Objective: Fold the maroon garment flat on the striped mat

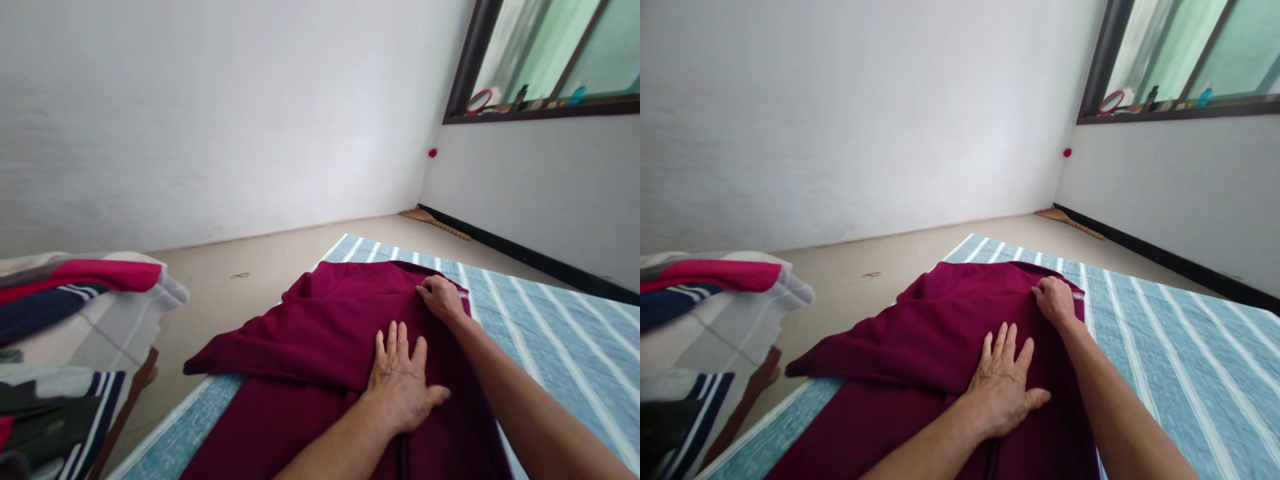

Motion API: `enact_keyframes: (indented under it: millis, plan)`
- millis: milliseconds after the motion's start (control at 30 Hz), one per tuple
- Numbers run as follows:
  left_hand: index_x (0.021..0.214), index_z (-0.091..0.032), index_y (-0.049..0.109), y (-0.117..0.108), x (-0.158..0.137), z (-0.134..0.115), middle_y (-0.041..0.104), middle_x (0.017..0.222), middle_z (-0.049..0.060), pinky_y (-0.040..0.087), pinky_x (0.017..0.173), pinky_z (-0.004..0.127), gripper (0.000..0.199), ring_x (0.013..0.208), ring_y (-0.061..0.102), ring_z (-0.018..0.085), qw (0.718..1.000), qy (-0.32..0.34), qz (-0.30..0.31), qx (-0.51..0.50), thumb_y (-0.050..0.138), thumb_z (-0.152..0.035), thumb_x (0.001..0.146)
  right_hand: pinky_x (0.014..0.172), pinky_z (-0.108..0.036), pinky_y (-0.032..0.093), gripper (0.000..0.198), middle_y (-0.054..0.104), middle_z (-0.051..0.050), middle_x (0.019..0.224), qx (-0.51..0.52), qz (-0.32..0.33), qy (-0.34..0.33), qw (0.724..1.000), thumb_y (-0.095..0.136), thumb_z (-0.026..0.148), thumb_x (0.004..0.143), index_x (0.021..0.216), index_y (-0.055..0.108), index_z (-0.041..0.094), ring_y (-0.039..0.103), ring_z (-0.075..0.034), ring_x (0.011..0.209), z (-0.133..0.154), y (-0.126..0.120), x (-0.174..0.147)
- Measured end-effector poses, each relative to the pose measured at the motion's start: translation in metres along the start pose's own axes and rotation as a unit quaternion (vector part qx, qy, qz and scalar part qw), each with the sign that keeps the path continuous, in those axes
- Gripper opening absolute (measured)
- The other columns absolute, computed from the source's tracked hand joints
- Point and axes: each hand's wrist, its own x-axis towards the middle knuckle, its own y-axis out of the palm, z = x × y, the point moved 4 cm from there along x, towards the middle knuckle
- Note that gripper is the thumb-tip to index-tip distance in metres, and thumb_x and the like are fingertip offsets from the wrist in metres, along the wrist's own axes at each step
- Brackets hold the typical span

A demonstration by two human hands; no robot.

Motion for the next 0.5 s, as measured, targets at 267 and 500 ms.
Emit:
enact_keyframes:
  millis: [267,500]
  plan:
    - [0.144,-0.016,0.022,-0.005,-0.002,-0.003,0.005,0.151,0.019,0.001,0.110,0.054,0.084,0.138,-0.006,0.031,1.000,-0.001,0.015,0.019,0.037,-0.068,0.081,0.104,-0.043,0.027,0.041,0.045,-0.016,0.133,-0.059,-0.026,-0.008,0.998,0.037,0.038,0.092,0.120,0.052,0.013,0.032,-0.029,0.129,0.012,0.010,-0.045]
    - [0.145,-0.014,0.020,-0.003,-0.002,-0.004,0.005,0.151,0.019,0.002,0.109,0.054,0.086,0.138,-0.004,0.032,0.999,-0.003,0.022,0.029,0.035,-0.069,0.080,0.100,-0.045,0.034,0.041,0.053,-0.019,0.125,0.082,0.002,0.046,0.996,0.046,0.036,0.089,0.119,0.055,0.010,0.044,-0.031,0.121,0.031,-0.008,-0.054]
